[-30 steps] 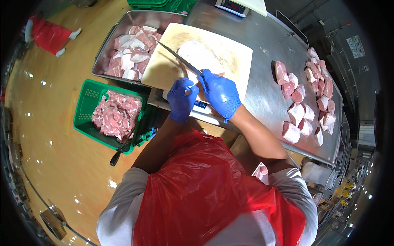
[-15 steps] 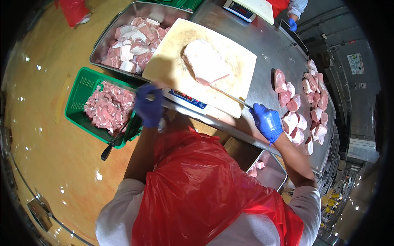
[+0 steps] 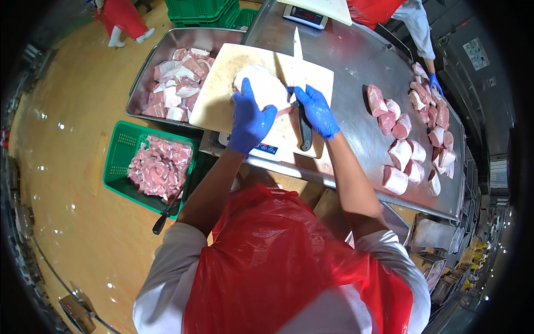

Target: The person cuts large pieces of raw meat on a cutting board using a knife. They separate the meat into smaller portions and place them into a green basket and a metal tray. The person wears blue gloves and a red apron throughout the process.

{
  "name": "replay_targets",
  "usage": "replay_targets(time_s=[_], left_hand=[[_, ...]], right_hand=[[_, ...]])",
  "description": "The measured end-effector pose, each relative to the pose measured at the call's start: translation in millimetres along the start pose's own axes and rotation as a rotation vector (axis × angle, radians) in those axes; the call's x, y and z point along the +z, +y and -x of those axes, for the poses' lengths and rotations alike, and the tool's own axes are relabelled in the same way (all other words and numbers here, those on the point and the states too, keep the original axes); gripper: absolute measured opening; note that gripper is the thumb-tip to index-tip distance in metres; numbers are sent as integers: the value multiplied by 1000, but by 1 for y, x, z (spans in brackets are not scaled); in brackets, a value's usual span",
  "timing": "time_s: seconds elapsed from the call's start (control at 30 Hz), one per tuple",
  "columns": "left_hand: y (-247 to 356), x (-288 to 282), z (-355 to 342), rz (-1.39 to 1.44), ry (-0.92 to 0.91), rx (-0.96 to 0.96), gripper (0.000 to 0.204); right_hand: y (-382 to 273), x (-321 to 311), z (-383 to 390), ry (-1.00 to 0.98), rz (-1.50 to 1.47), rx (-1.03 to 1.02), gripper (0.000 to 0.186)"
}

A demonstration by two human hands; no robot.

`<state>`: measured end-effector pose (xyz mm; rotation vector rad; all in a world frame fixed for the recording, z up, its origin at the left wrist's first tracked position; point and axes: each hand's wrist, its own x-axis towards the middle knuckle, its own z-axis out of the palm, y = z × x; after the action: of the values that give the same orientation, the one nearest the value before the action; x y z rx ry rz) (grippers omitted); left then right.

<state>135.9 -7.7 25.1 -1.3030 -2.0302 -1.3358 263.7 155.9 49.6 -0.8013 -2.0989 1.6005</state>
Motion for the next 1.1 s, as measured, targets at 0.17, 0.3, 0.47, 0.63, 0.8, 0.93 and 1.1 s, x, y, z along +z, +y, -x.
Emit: replay_targets(time_s=[0.17, 0.3, 0.47, 0.63, 0.8, 0.93, 1.1], left_hand=[[-84, -21, -68, 705, -602, -484, 76], [-89, -28, -49, 382, -291, -306, 53], [-8, -32, 8, 319, -65, -618, 35], [-9, -2, 33, 231, -21, -444, 20], [-25, -6, 51, 162, 40, -274, 17], [-11, -41, 57, 131, -48, -520, 10], [-5, -78, 60, 129, 31, -659, 5]], right_hand=[[-25, 33, 68, -168, -257, 85, 34], [-4, 37, 91, -15, -393, 206, 30], [-30, 17, 81, -1, 478, -35, 25], [-53, 45, 23, -143, 761, -334, 24], [-70, 71, 4, -301, 943, -400, 23], [-37, 23, 32, -302, 983, -430, 25], [-13, -57, 53, -404, 1301, -409, 24]])
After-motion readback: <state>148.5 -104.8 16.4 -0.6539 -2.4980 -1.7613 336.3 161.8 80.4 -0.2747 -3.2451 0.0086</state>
